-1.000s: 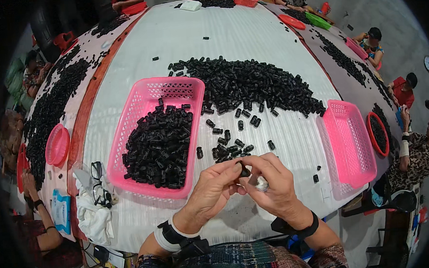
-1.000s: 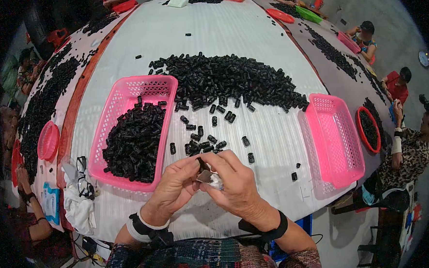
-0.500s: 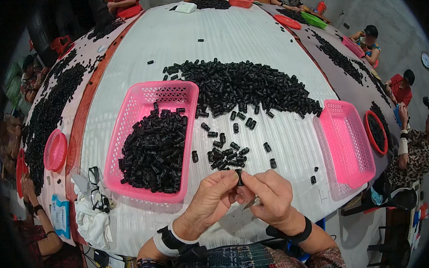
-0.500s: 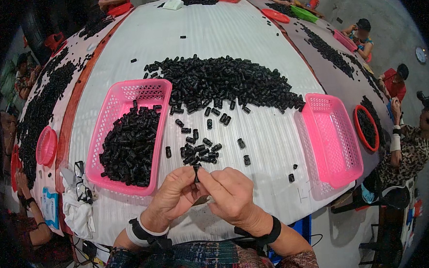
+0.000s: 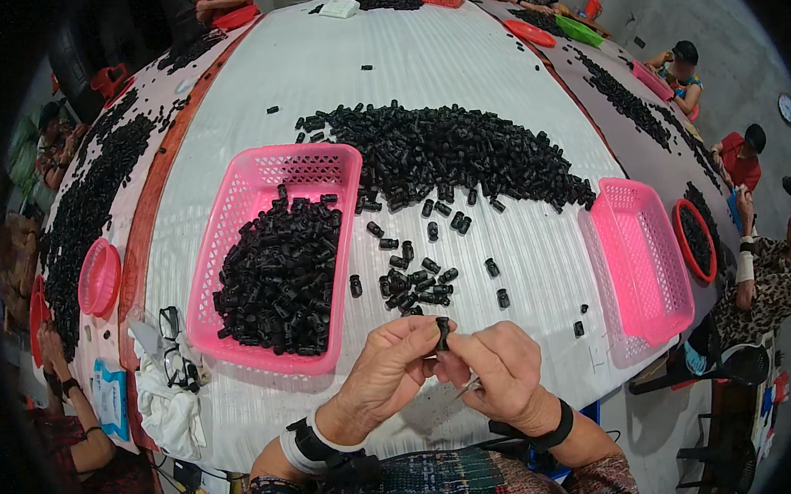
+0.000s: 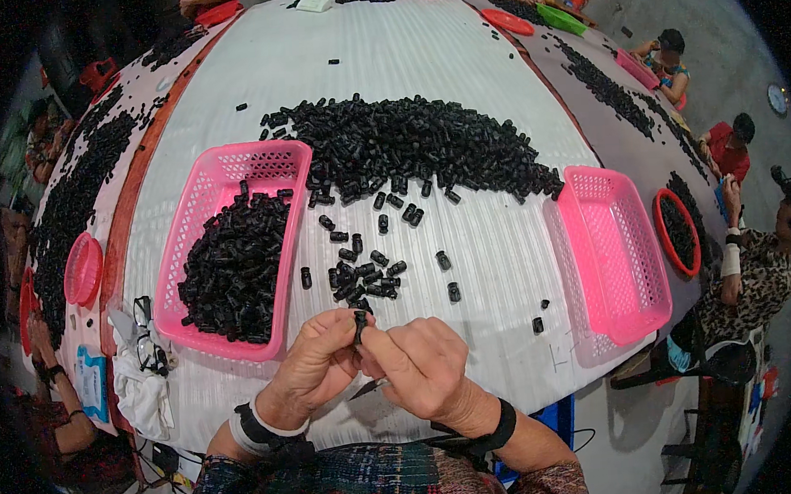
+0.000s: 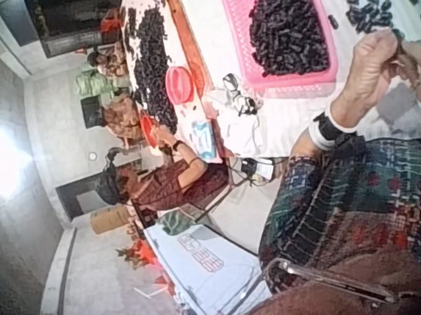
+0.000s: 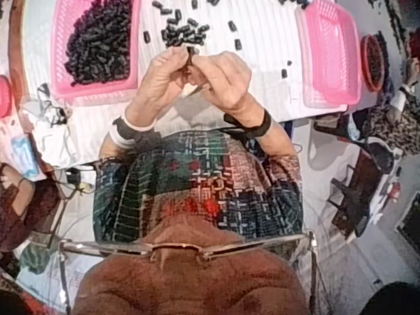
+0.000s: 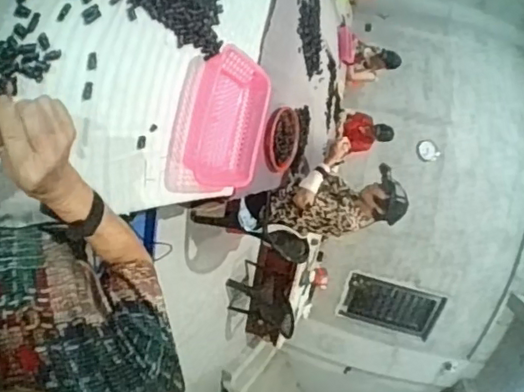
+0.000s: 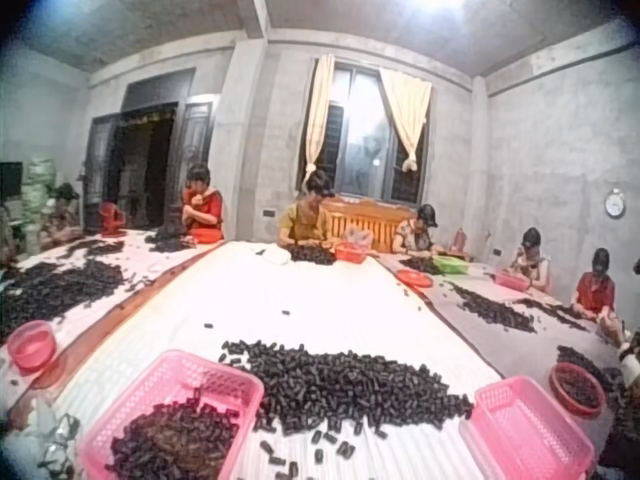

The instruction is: Manually assembling small black plastic or rubber components for shoes at a manufacturing table.

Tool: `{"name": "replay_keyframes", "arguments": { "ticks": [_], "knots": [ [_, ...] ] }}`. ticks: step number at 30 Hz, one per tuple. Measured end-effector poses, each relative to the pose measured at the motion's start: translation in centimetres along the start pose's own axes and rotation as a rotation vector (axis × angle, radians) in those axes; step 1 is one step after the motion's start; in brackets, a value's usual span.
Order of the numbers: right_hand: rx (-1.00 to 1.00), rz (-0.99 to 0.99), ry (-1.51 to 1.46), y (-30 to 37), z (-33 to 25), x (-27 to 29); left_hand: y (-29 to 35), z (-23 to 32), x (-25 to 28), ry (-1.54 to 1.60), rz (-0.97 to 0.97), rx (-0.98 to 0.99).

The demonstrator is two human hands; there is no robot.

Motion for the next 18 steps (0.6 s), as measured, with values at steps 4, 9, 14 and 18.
{"name": "replay_keyframes", "arguments": {
  "ticks": [4,9,14,18],
  "knots": [
    [0.034,0.038,0.004,-0.04,0.05,-0.25,-0.02,-0.03,0.14,-0.011,0.003,-0.031],
    [0.071,-0.001,0.025,0.04,-0.13,-0.13,0.11,-0.06,0.25,0.017,-0.01,-0.017],
    [0.072,-0.003,0.036,-0.09,-0.33,0.07,0.02,-0.17,0.32,0.019,0.007,0.001],
    [0.096,0.003,0.049,-0.09,-0.43,0.07,0.05,-0.27,0.49,0.023,-0.001,-0.009]
  ]
}}
Point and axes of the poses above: each hand's wrist, its own y-axis away from the middle knuckle, its own x-axis out of the back of the hand, z = x × y, the point moved 3 cm from there along -y, towards the middle knuckle, and after that the axes turned 13 degrees about -y, right-handed, at the moved point
